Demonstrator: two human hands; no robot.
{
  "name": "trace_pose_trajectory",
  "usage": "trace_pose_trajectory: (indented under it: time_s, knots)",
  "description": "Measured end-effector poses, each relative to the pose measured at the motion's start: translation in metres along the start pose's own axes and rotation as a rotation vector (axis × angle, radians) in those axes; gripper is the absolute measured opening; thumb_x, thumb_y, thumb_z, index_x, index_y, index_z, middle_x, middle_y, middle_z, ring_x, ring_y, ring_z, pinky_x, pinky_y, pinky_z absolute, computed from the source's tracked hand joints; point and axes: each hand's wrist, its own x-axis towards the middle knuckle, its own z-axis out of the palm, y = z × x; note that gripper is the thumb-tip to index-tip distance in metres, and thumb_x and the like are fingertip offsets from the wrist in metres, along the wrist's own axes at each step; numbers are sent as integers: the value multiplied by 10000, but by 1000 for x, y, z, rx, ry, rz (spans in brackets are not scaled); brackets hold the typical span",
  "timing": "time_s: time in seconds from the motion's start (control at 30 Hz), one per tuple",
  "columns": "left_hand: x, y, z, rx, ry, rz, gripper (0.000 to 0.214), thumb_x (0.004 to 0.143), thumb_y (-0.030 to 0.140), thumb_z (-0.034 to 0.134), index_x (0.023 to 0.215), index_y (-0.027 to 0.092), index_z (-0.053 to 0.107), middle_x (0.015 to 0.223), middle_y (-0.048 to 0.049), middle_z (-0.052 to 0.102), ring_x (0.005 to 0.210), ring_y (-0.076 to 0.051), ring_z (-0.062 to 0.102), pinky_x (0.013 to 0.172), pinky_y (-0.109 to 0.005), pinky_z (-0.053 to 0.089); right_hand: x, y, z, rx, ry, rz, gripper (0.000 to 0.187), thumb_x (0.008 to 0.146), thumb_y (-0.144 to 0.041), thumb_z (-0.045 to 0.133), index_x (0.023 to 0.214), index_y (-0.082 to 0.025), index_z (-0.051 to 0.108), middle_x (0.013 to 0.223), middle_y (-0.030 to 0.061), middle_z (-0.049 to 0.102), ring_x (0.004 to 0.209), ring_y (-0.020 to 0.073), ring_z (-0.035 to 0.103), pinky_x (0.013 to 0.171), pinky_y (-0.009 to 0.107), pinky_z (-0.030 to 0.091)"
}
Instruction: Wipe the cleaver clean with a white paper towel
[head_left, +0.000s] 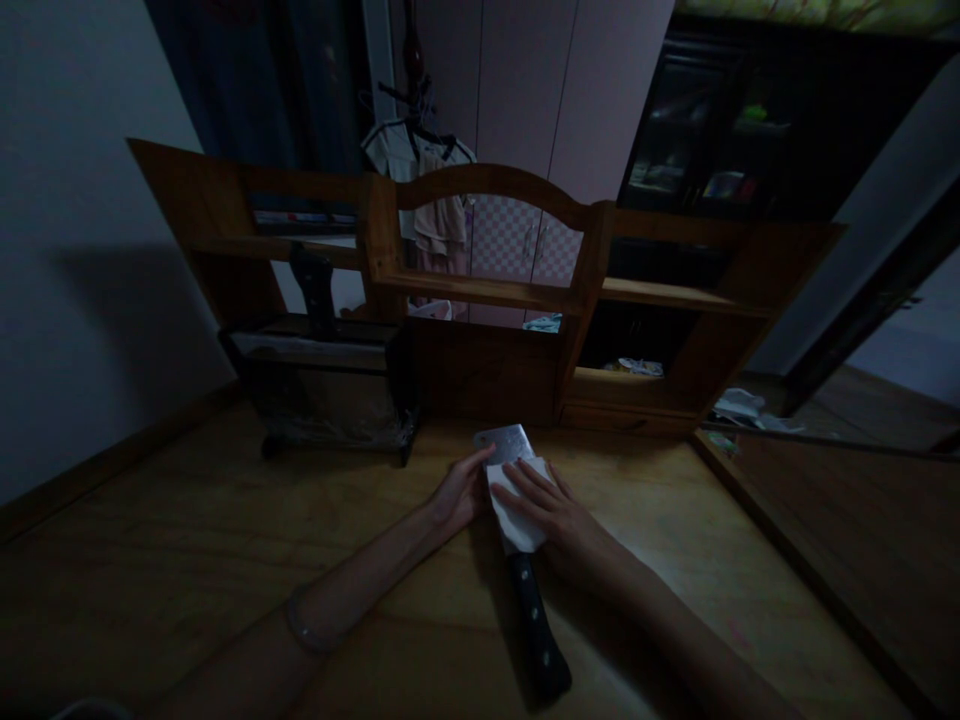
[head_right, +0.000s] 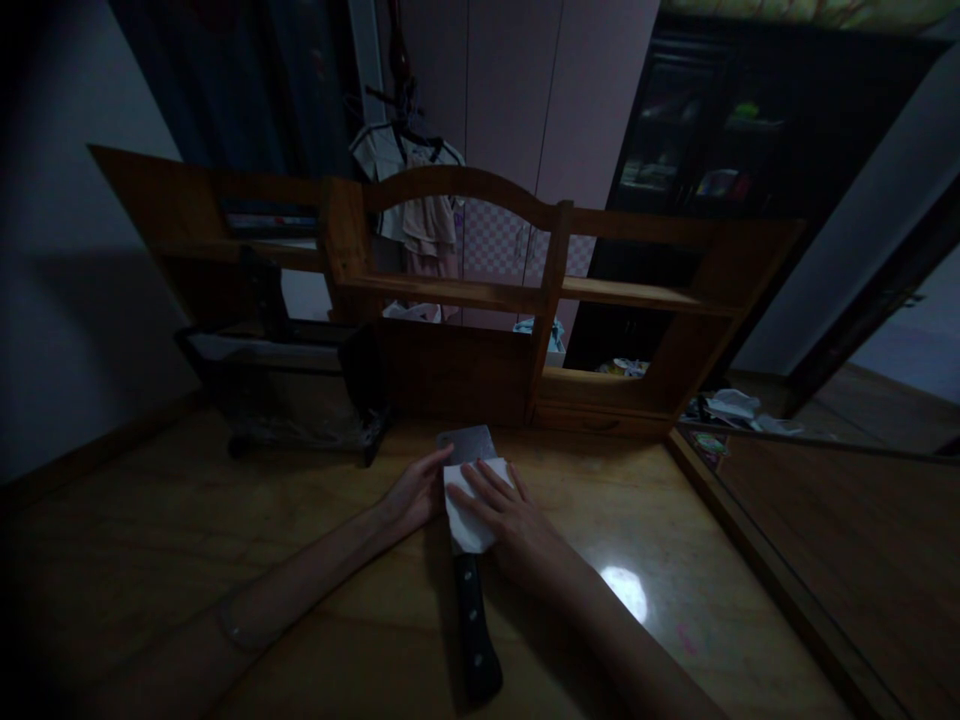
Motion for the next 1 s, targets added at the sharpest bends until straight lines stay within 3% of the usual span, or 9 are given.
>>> trace_pose_trajectory:
  time_s: [0.7, 1.0]
  knots:
    - [-2, 0, 3, 34, -12, 27, 308, 931, 277, 575, 1133, 57, 648, 1001, -153, 735, 830, -236, 719, 798, -326, 544, -8, -5, -25, 310, -101, -31, 959, 653, 45, 483, 1514, -346, 321, 1605, 8, 251, 1500, 244, 157, 1203, 586, 48]
    - [-1, 0, 2, 38, -21, 44, 307, 937, 287, 574, 1130, 61, 651, 1016, -145, 733, 835, -229, 713, 784, -322, 550, -7, -10, -35, 394, -112, -33, 738, 818, -70, 538, 1489, -334, 381, 1599, 25, 249, 1494, 255, 163, 1202, 573, 87]
